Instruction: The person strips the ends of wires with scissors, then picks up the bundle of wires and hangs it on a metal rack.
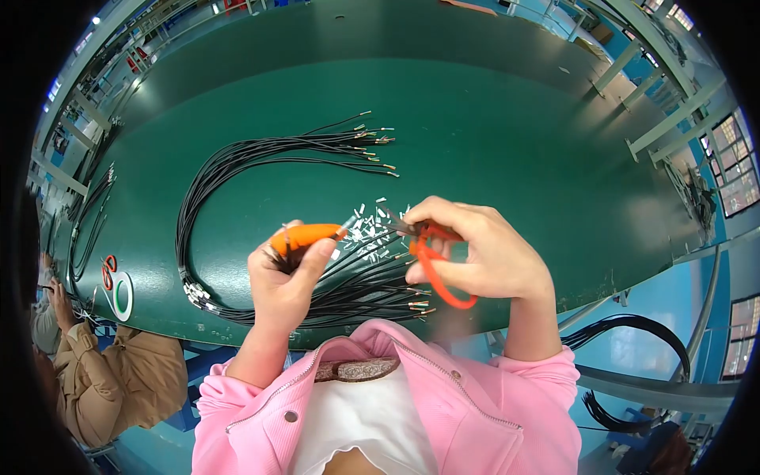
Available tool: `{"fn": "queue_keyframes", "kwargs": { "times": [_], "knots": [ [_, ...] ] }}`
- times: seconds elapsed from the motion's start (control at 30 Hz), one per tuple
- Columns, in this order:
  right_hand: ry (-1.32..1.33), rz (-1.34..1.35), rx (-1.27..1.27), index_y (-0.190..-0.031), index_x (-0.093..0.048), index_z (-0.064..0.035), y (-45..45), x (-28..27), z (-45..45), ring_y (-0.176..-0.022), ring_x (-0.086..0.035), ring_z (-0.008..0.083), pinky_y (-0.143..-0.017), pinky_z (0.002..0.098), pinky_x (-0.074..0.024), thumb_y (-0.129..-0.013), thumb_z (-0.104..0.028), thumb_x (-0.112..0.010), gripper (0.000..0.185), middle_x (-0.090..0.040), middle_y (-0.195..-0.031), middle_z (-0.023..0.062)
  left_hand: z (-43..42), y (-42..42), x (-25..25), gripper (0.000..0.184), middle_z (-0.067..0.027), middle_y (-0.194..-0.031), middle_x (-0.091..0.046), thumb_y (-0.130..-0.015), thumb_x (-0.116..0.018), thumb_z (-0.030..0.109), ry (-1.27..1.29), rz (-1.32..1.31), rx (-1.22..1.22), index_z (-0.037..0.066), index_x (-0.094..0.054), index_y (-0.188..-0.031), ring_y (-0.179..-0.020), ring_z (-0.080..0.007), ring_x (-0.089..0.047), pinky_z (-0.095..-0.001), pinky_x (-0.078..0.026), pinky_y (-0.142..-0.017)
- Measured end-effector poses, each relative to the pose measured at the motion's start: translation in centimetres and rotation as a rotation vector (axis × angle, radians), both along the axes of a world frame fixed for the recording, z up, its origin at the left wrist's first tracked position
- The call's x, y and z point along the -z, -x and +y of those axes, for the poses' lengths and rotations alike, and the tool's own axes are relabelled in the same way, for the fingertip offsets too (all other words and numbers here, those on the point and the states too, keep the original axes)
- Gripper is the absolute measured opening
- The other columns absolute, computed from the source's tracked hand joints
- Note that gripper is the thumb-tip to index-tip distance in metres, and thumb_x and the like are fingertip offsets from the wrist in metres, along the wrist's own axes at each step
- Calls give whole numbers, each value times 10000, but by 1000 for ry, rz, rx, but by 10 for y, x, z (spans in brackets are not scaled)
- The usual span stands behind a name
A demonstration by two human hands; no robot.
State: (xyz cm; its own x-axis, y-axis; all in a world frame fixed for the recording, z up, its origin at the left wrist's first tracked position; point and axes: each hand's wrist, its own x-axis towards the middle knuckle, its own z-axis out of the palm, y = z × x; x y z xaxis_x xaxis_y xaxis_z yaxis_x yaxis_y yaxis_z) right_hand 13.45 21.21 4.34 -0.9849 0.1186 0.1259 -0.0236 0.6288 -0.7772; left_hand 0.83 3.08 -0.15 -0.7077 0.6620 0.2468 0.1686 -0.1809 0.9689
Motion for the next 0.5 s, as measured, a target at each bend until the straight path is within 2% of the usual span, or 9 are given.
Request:
{"fn": "queue_keyframes", "kwargs": {
  "times": [0.03,0.13,0.17,0.27,0.3,0.5],
  "knots": [
    [124,81,41,-951,-570,-29,2,3,-3,-700,-531,160,-639,260,-423,-575,-125,-765,434,-610,-871,74,-1,-1,1,103,28,-599,-457,-780,-606,31,27,1,34,-27,-635,-860,-501,-19,-376,-192,-274,-432],
    [-12,359,89,-905,-596,-42,16,5,-13,-727,-543,174,-660,283,-441,-589,-59,-750,352,-619,-823,45,0,-3,-1,118,45,-607,-490,-796,-606,68,68,-62,122,-3,-642,-883,-515,-9,-373,-183,-278,-444],
    [31,409,96,-874,-618,-60,19,6,-17,-717,-530,159,-640,278,-433,-588,10,-711,309,-626,-825,35,-1,-3,-2,119,50,-607,-493,-800,-603,73,79,-89,142,3,-644,-887,-519,-7,-371,-181,-277,-448],
    [72,544,6,-851,-626,-73,28,16,-18,-715,-525,151,-621,264,-429,-578,80,-651,314,-626,-797,26,-5,0,-3,119,65,-603,-492,-814,-593,86,92,-156,185,12,-647,-889,-531,-1,-364,-175,-275,-457],
    [141,540,9,-832,-622,-83,31,16,-20,-697,-512,137,-592,250,-417,-564,126,-595,341,-620,-769,17,-5,0,-3,119,70,-602,-490,-819,-589,90,92,-175,203,13,-648,-887,-535,1,-362,-174,-275,-461],
    [170,624,-2,-779,-600,-87,33,18,-20,-656,-497,131,-555,244,-398,-566,87,-674,285,-615,-751,15,-7,4,-2,128,78,-605,-464,-828,-583,103,91,-267,312,7,-640,-890,-539,3,-349,-171,-269,-470]
  ]
}}
